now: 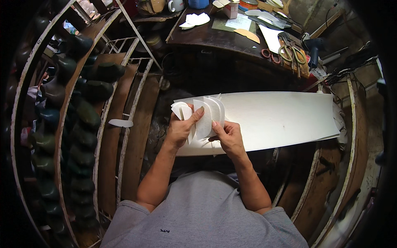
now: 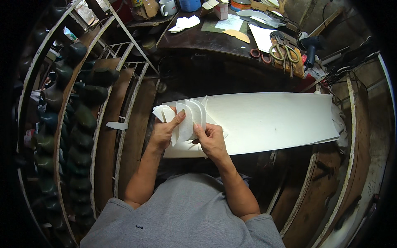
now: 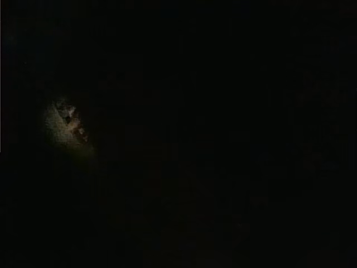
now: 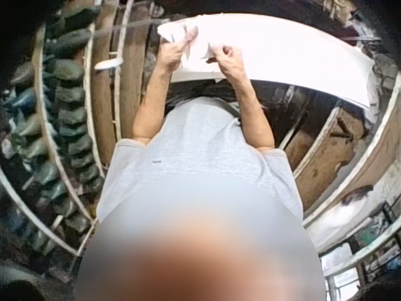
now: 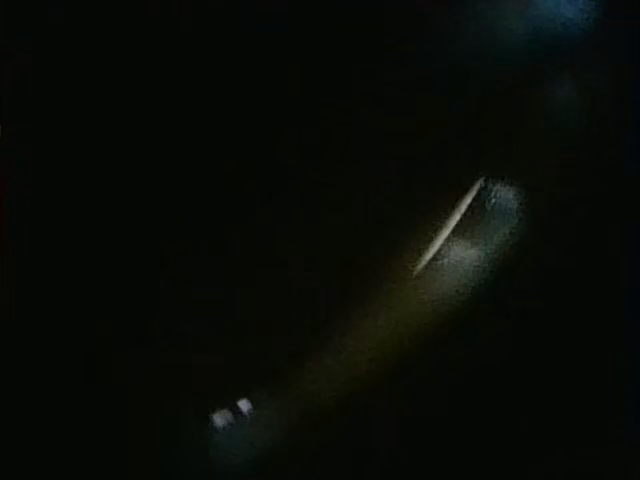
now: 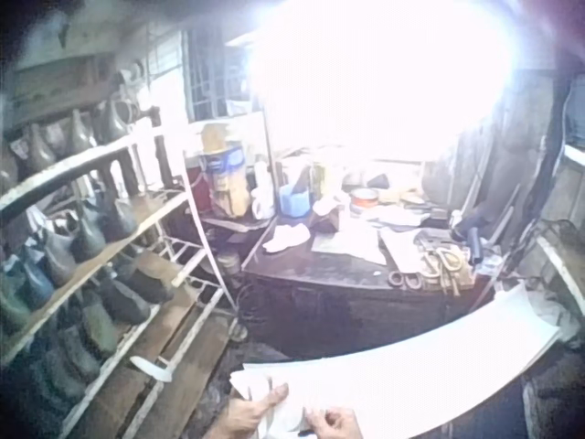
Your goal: The person sits on the floor in a workshop and sorts white paper or foam shoe parts. They then pick up black shoe uppers from a shelf, place them on their lap, and continue to handle and arrange the white parts.
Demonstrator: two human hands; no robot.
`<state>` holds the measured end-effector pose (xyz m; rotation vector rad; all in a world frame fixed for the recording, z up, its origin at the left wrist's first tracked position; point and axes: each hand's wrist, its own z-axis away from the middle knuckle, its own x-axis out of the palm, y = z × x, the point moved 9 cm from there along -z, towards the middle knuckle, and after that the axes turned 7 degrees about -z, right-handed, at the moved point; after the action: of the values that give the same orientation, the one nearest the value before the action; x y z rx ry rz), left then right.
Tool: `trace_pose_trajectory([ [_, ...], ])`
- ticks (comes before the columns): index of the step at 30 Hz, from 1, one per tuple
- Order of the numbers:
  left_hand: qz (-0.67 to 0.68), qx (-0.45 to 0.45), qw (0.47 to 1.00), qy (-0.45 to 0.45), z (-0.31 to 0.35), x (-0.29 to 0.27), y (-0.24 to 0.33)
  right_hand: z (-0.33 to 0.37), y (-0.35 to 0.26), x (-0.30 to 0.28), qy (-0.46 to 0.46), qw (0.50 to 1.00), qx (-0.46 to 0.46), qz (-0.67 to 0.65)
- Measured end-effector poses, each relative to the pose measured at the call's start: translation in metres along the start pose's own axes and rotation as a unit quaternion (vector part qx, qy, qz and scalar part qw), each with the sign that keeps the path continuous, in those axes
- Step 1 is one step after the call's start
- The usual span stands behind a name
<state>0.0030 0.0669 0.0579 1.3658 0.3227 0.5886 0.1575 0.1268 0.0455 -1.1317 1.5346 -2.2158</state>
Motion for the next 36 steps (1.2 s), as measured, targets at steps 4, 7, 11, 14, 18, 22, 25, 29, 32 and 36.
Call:
trace_pose_trajectory([
  [4,0.018,-0.022,1.0,-0.008,0.003,0.0,-0.002,0.0,-0.001,-0.005,0.036,0.997,-0.025,0.058],
  [7,0.012,-0.012,1.0,-0.026,0.005,0.003,0.0,0.001,-0.005,-0.008,0.068,0.995,-0.04,0.068],
  [11,0.026,-0.022,0.999,-0.022,0.005,0.0,-0.004,0.004,-0.015,-0.006,0.091,0.991,-0.065,0.069],
  [14,0.049,-0.037,0.998,-0.024,0.005,-0.001,-0.008,0.005,-0.02,-0.005,0.099,0.99,-0.072,0.065],
  [18,0.096,-0.063,0.993,-0.031,0.004,-0.002,-0.013,0.003,-0.018,-0.003,0.076,0.992,-0.074,0.067],
  [22,0.11,-0.067,0.992,-0.015,0.001,-0.004,-0.015,-0.004,-0.001,-0.002,0.056,0.998,-0.026,0.028],
  [25,0.065,-0.064,0.995,-0.027,0.001,0.002,-0.015,-0.007,0.001,0.006,0.035,0.999,-0.027,0.02],
  [29,0.044,-0.083,0.994,-0.05,0.007,0.01,-0.015,-0.004,0.009,0.023,-0.011,0.998,0.042,0.034],
  [32,0.06,-0.133,0.986,-0.076,0.013,0.014,-0.021,-0.002,0.014,0.036,-0.042,0.989,0.087,0.116],
  [36,0.151,-0.05,0.981,-0.114,0.008,-0.004,-0.008,-0.007,0.026,0.053,-0.1,0.964,0.134,0.208],
])
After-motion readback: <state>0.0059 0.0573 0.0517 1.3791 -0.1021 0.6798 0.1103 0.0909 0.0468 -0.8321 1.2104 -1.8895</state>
